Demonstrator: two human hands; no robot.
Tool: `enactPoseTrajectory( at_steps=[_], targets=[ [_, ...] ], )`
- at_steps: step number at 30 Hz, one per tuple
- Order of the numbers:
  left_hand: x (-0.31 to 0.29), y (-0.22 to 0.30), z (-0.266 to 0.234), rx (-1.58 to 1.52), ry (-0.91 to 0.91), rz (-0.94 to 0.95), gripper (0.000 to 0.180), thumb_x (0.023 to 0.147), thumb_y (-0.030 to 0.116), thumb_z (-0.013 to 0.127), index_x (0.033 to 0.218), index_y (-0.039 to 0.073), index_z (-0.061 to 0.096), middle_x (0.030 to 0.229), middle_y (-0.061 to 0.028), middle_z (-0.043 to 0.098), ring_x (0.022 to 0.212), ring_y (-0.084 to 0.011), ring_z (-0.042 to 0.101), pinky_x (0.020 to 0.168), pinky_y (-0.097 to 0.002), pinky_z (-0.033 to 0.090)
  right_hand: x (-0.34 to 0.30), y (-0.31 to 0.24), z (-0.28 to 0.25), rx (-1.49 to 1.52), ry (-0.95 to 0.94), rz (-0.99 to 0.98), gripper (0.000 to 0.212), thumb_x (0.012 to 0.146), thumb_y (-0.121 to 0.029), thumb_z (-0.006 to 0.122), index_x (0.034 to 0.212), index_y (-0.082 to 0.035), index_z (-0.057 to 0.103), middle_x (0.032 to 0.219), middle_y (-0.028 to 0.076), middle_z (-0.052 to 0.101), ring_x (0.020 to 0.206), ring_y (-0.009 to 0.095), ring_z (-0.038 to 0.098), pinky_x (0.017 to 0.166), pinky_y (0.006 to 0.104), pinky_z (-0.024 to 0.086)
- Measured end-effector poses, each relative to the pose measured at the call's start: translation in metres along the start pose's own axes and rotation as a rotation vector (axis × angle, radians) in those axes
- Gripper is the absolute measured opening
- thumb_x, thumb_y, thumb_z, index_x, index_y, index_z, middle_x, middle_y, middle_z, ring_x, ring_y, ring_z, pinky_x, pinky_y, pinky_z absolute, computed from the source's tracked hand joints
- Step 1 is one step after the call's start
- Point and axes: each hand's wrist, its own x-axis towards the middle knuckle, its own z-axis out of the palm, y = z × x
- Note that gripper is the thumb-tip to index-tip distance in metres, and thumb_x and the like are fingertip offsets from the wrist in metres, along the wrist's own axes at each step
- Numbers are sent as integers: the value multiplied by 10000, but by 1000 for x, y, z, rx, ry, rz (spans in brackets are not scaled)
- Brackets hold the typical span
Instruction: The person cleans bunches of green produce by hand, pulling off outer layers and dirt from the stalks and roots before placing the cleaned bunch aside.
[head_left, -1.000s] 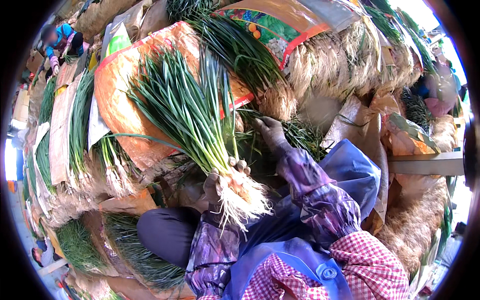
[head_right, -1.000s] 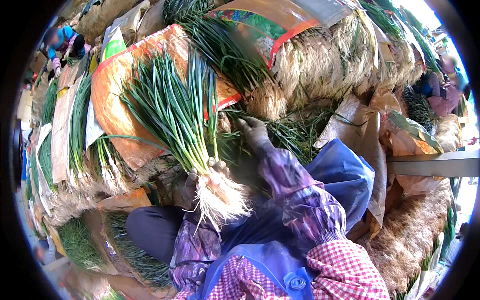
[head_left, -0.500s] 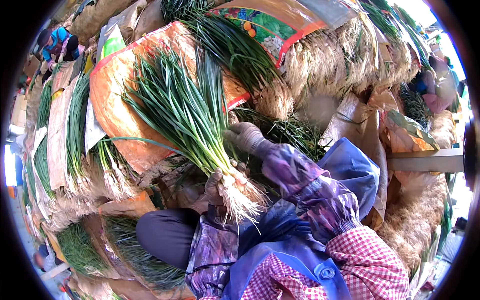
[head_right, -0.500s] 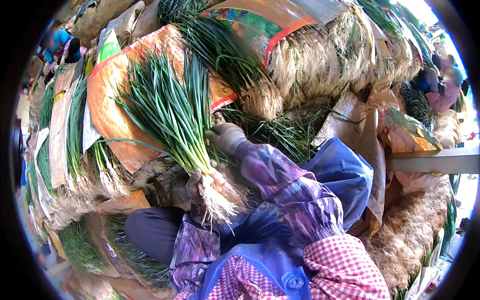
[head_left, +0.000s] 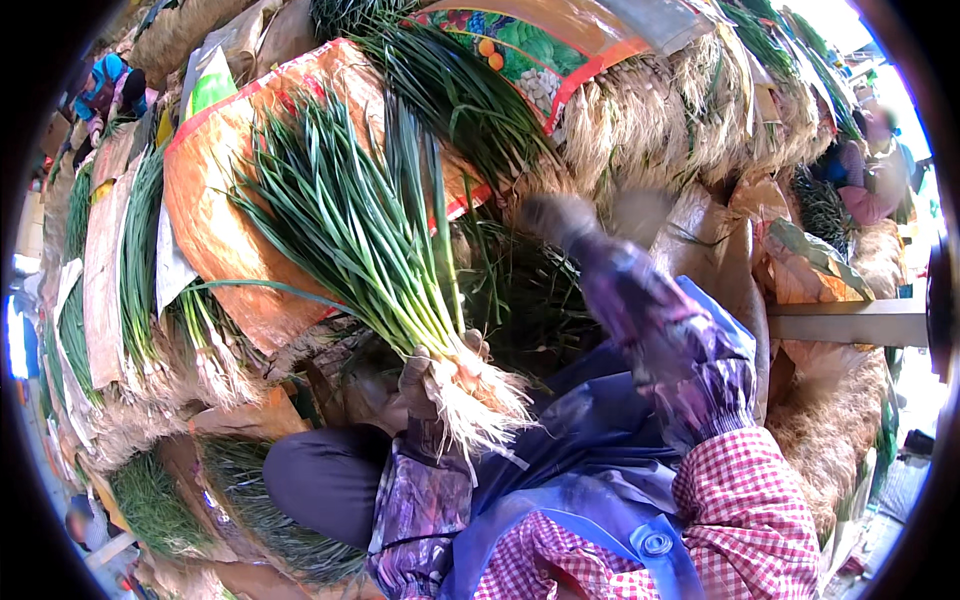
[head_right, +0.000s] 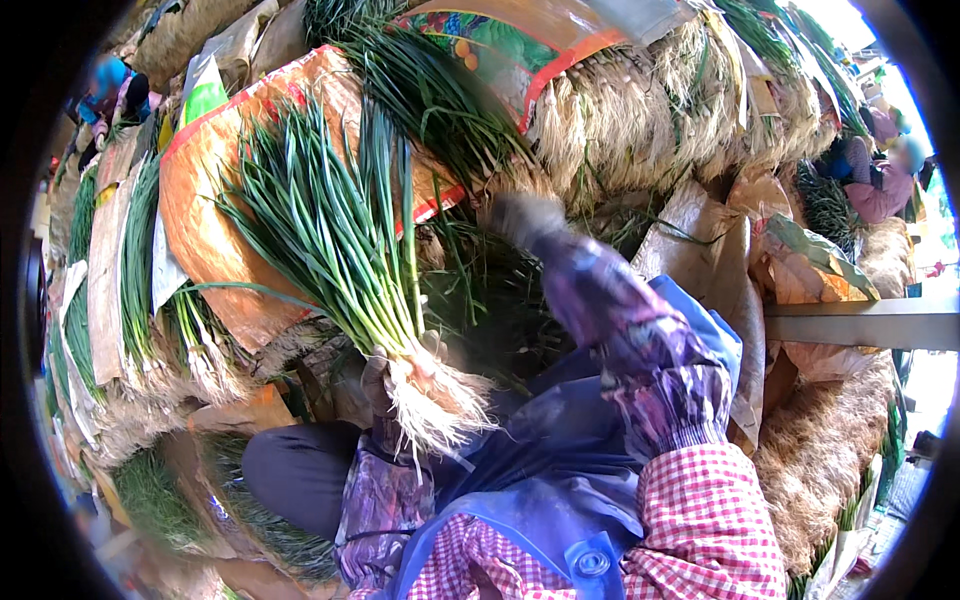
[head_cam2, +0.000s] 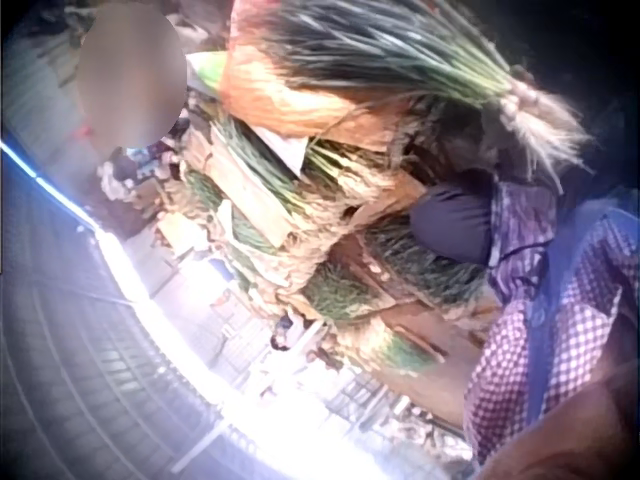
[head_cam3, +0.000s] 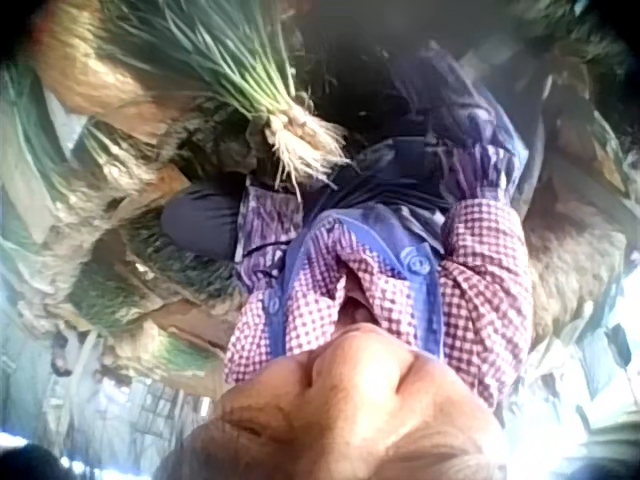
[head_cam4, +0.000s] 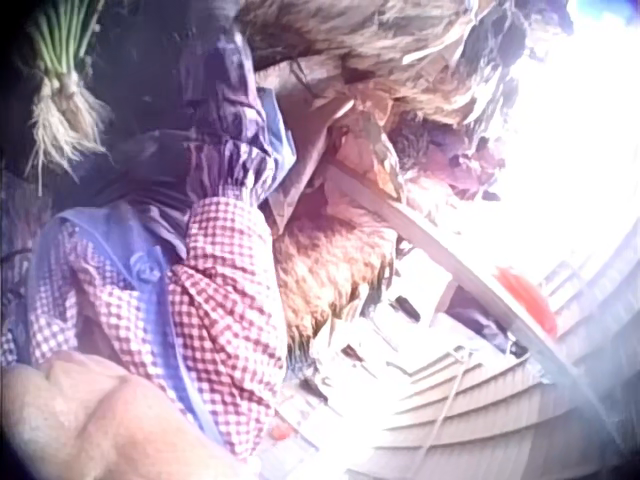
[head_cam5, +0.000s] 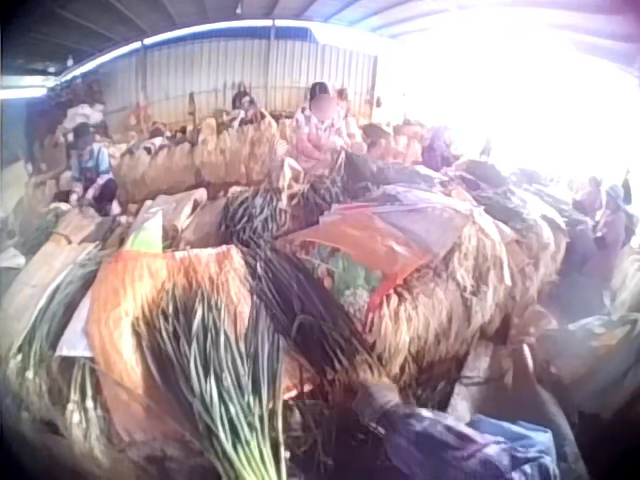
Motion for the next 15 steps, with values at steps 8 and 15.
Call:
enactPoseTrajectory(
  at_steps=[8, 15],
  targets=[
    [20, -8, -6, 184, -32, 33, 618, 798, 287, 601, 1213, -104, 365, 825, -185, 619, 807, -320, 601, 702, -397, 524, 52, 48, -48, 625, -31, 73, 418, 801, -405, 661, 998, -38, 620, 765, 74, 620, 662, 158, 595, 547, 295, 447],
    [15, -12, -6, 214, 39, -11, 538, 835, 315, 576, 1152, -92, 424, 782, -191, 604, 698, -275, 604, 642, -361, 511, -93, -28, 29, 967, -507, -187, 367, 830, -276, 678, 1047, 10, 602, 921, 52, 645, 850, 120, 581, 789, 279, 479]
  ],
)
